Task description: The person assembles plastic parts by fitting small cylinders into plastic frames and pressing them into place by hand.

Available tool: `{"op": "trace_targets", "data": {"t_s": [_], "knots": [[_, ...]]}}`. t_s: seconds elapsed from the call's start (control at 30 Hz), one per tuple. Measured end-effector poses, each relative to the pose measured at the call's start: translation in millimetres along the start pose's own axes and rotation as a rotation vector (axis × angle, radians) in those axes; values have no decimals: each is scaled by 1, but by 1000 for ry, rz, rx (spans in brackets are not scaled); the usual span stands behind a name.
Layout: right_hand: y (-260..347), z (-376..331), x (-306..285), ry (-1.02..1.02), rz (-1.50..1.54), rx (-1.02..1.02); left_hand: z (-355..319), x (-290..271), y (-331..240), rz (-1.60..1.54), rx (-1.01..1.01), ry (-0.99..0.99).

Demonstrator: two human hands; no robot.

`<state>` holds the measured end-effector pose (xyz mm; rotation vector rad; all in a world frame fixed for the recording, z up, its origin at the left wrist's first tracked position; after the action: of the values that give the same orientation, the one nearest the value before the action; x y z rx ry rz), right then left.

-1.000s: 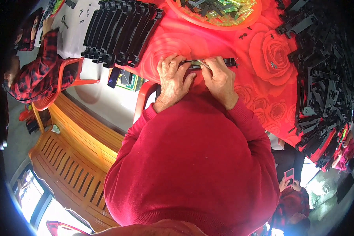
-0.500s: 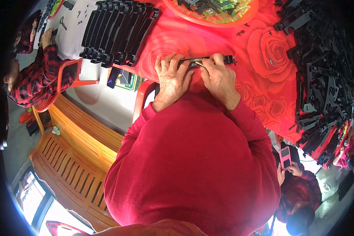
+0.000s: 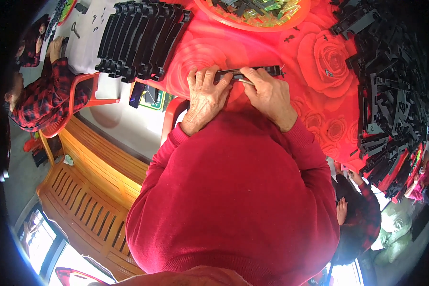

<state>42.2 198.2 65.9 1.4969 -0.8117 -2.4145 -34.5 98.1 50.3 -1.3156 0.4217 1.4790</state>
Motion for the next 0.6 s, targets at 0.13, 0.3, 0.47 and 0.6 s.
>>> {"op": "trace_targets", "data": {"t_s": [0.13,0.3,0.47,0.6], "knots": [[8,2,5,36,40,-41,5,0,2,-24,3,21],[7,-3,8,63,24,-58,10,-1,-1,-61,-2,50],[0,-5,29,315,-110,16,11,1,-3,-51,9,64],[-2,-7,30,247,-105,-12,14,4,-4,-59,31,84]]}}
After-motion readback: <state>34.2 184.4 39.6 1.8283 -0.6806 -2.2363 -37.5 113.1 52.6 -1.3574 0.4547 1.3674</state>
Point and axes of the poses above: each hand's wrist, its own z-axis towards the middle knuckle, its own x-axis out of the palm, y = z × x, the point moved 10 cm from there along z, towards the middle knuckle, and after that the axes turned 10 degrees about -x, right-handed, at the moved point
